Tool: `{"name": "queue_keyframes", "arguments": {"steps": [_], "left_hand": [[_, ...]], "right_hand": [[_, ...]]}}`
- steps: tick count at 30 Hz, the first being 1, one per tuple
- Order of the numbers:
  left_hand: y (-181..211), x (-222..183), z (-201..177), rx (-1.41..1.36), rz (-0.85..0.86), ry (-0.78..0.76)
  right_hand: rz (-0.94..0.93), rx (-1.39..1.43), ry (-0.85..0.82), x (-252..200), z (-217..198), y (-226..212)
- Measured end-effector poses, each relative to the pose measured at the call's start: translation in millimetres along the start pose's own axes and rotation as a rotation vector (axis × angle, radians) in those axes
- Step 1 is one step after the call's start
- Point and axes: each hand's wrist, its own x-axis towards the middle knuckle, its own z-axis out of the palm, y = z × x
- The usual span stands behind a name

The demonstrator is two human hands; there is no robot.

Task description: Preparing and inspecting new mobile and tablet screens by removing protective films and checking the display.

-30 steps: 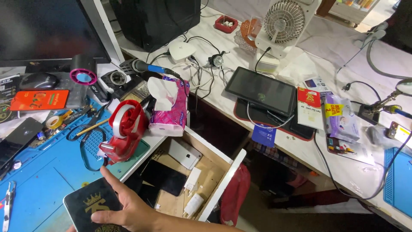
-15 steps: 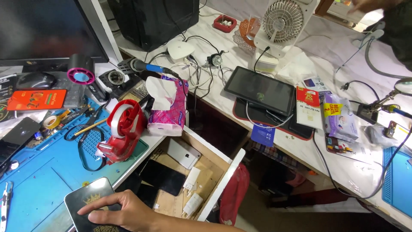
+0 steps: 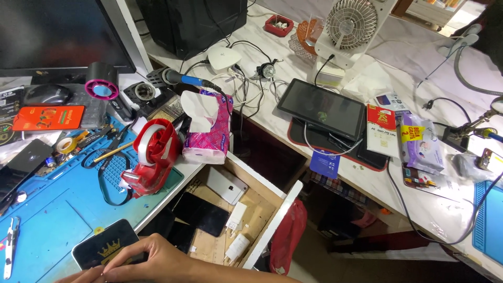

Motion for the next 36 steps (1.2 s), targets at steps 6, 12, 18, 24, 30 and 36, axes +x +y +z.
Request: {"name": "queue_keyframes", "arguments": {"steps": [6, 12, 18, 24, 30, 36], "left_hand": [[47.0, 20.1, -5.6, 0.184, -0.132, -0.231], [65.1, 11.7, -50.2, 0.415, 0.306, -0.352], [152.1, -17.3, -86.1, 0.068, -0.206, 0.230], [155.3, -29.5, -90.6, -0.039, -0.065, 0.322], [164.6, -24.5, -101.2, 0.031, -0.258, 0.208], [105.7, -10.2, -94.6, 0.142, -0.125, 0.133]], "right_hand": [[-0.026, -0.041, -0.017, 10.3, -10.0, 16.1], [-0.087, -0.086, -0.082, 11.9, -9.8, 22.9], [-0.177, -0.181, -0.026, 15.4, -11.6, 23.8], [-0.204, -0.158, -0.057, 15.2, -9.8, 26.9], [-0.213, -0.158, -0.030, 16.7, -9.3, 28.9], [-0.220, -0.190, -0.034, 11.9, -5.4, 13.5]]}}
